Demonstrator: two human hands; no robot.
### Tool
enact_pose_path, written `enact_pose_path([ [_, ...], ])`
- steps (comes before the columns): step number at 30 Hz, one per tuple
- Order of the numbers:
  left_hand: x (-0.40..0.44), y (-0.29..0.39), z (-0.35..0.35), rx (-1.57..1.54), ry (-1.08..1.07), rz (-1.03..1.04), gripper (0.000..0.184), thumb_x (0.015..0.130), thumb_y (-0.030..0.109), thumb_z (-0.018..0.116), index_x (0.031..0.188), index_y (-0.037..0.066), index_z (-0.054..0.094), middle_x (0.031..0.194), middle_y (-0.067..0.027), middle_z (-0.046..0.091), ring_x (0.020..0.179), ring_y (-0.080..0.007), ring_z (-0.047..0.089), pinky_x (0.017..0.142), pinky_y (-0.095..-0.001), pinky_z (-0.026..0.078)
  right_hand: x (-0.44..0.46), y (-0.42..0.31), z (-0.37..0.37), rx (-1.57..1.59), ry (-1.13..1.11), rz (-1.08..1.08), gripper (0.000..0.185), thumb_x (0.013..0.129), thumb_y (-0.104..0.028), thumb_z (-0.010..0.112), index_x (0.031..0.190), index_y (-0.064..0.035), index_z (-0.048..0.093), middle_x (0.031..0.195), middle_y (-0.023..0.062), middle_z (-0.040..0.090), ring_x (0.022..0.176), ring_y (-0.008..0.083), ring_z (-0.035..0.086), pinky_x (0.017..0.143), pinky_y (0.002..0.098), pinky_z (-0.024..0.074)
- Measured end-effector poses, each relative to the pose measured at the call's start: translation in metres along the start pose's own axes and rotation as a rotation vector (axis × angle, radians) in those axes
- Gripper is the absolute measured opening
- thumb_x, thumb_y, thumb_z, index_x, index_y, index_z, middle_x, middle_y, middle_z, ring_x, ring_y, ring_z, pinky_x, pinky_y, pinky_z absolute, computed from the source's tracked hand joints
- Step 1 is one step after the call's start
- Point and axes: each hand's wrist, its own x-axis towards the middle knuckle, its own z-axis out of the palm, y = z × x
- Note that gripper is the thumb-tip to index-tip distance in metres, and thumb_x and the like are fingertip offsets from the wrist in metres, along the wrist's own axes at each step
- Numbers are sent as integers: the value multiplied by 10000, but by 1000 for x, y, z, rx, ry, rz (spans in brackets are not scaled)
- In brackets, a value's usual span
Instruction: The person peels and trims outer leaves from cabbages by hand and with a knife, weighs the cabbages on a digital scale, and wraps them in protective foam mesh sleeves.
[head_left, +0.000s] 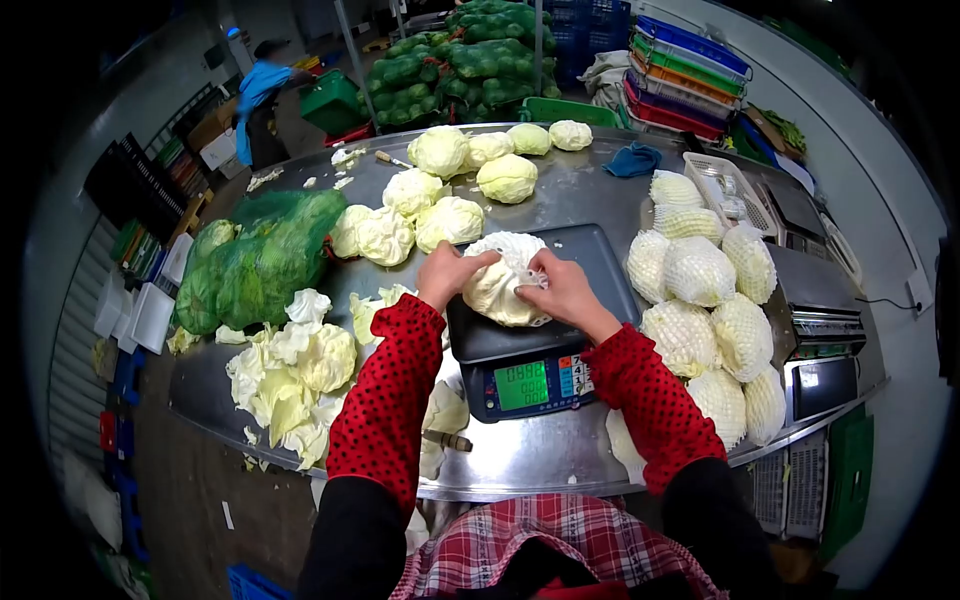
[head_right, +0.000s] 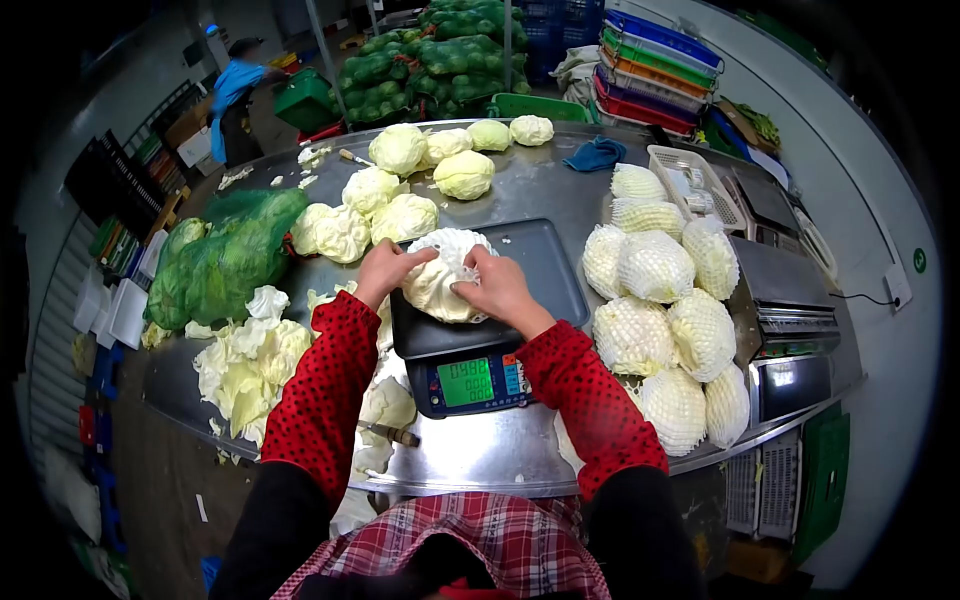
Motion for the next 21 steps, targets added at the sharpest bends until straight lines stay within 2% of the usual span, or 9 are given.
enact_pose_path([
  [4,3,10,22,269,196,427,749,641,691,701,954,17,612,934,-168,633,903,-327,632,792,-392,503,12,-8,-11,75,282,-1,188,768,-191,698,837,-25,644,711,167,627,644,307,632,576,372,480],
  [6,14,7,31,358,228,557,582,684,567,716,935,53,611,907,-143,612,905,-324,621,779,-403,500,12,-14,-9,164,276,-37,159,788,-181,680,834,-29,662,712,147,628,641,306,628,578,366,482],
  [7,23,3,35,334,270,589,369,703,346,715,934,80,604,901,-142,611,823,-345,616,721,-433,501,2,-18,-2,89,249,-212,156,796,-181,680,827,-28,666,716,134,628,625,289,618,573,349,478],
  [11,12,-22,12,265,334,960,233,694,93,649,917,83,583,853,-119,584,693,-349,602,597,-440,485,-52,-28,4,270,-145,-190,257,764,-202,745,921,-10,676,838,142,651,642,249,628,597,339,498],
  [12,5,-28,5,268,325,1050,231,691,31,645,912,67,590,836,-116,589,702,-336,606,596,-415,485,-58,-23,-3,208,7,56,398,732,-216,776,1027,9,631,919,150,651,697,236,639,634,331,509],
  [13,2,-39,3,301,387,1048,250,693,33,650,934,67,595,827,-120,582,699,-340,603,597,-419,482,-66,-20,-5,149,162,307,550,701,-231,808,1132,29,587,999,159,652,752,224,651,672,323,519],
  [17,-4,-62,14,41,277,684,149,780,65,602,920,15,611,767,-181,600,717,-381,600,624,-406,480,-75,28,48,506,15,370,997,666,-259,840,1400,55,243,1202,228,580,1084,283,597,907,337,480],
  [20,-2,-57,37,36,425,607,147,821,107,588,915,0,625,786,-205,641,720,-348,636,643,-407,485,-54,26,68,293,230,280,828,789,-159,751,1420,31,249,1255,181,522,968,197,618,796,319,536],
  [21,-6,-46,32,10,433,574,153,827,124,597,914,2,625,773,-201,641,721,-342,638,652,-409,486,-42,7,50,575,228,511,725,830,-147,698,1400,29,285,1229,177,538,898,190,629,717,313,543],
])
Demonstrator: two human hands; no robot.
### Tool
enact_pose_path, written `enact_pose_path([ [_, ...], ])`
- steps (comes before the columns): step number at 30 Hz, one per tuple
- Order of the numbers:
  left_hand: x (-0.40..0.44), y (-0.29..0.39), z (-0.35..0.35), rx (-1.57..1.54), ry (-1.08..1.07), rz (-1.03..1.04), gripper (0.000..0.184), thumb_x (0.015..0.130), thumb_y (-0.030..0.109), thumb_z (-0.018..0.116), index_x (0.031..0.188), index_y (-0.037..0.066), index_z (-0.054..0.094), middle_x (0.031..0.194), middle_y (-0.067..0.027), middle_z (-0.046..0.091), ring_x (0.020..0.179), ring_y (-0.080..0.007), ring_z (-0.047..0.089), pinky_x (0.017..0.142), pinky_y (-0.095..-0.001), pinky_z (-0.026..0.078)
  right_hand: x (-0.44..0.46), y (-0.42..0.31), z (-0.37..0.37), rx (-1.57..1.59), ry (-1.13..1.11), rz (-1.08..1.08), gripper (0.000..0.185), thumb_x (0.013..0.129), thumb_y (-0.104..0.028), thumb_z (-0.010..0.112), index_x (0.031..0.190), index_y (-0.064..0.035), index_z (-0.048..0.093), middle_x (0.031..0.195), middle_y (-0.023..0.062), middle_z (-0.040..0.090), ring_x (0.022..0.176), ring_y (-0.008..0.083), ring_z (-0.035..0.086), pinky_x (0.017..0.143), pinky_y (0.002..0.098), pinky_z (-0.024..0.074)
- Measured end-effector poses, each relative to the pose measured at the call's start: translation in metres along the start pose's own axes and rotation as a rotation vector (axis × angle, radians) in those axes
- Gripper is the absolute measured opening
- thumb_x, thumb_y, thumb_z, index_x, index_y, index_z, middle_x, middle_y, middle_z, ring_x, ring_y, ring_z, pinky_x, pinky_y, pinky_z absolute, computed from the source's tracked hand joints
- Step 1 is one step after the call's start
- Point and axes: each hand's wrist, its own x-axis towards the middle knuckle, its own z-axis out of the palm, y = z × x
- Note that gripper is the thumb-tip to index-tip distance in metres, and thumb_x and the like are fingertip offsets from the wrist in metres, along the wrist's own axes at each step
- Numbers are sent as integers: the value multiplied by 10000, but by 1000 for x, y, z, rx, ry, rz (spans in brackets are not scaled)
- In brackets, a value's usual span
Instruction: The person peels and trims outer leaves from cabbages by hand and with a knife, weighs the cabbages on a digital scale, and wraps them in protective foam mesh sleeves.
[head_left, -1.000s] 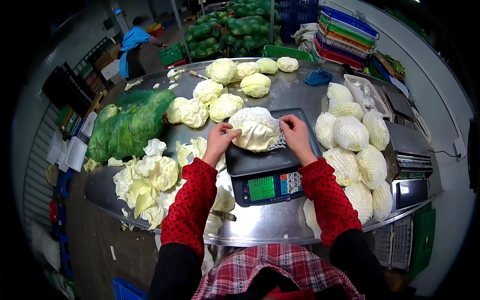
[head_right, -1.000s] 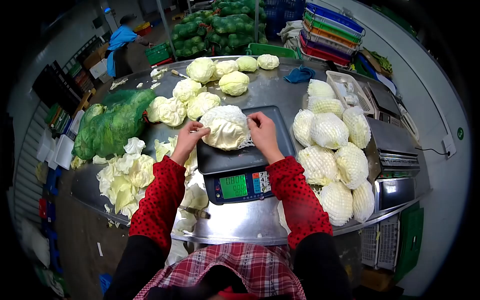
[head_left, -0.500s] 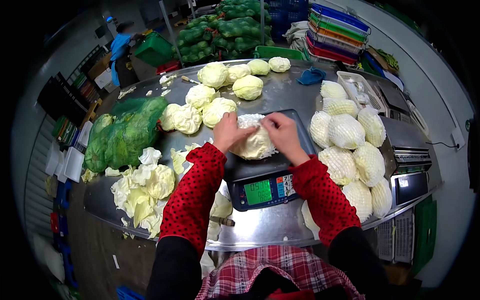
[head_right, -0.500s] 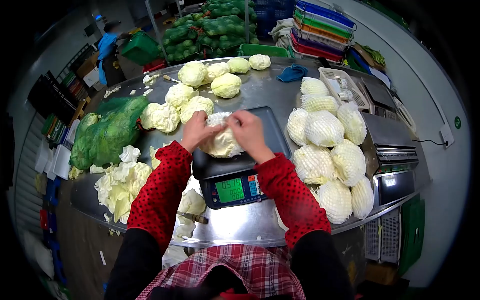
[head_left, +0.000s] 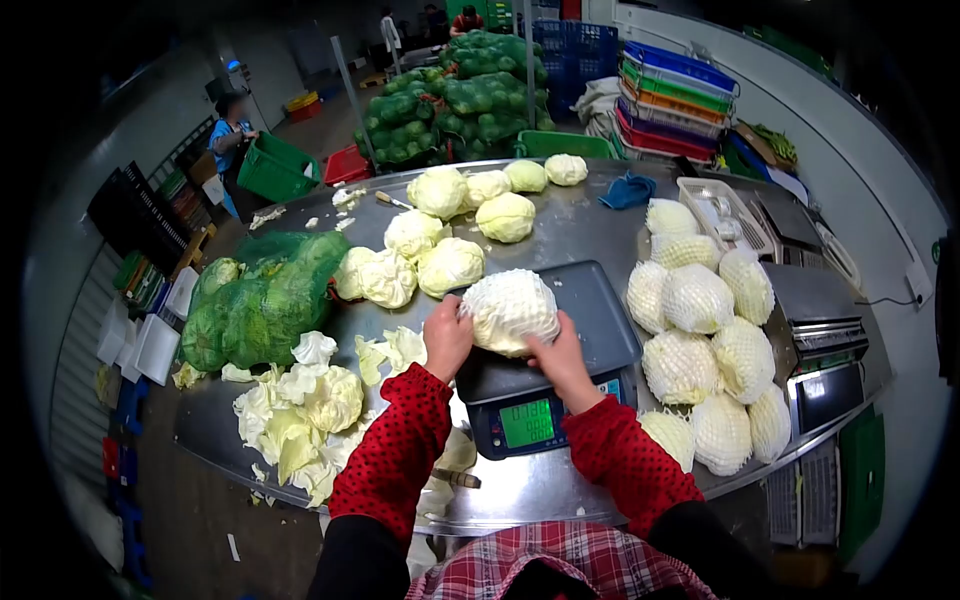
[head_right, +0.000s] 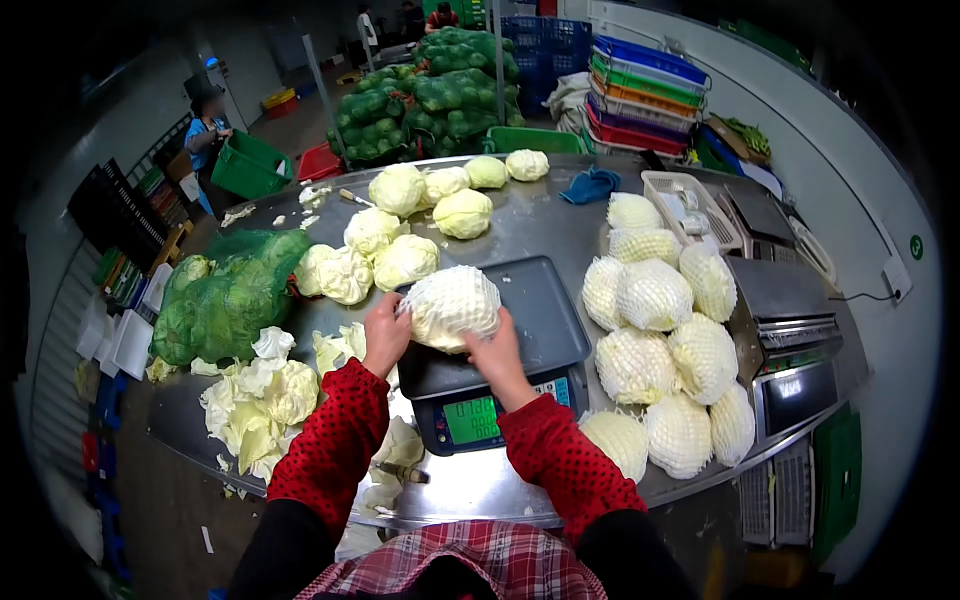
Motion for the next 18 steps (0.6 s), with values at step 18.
enact_pose_path([
  [18,-65,15,-20,-892,-399,-908,337,931,382,570,1071,76,562,937,-97,607,729,-151,596,615,-311,502,-9,2,-66,-81,-70,110,607,921,-340,602,1327,74,425,1016,167,635,852,170,628,664,281,506],
])
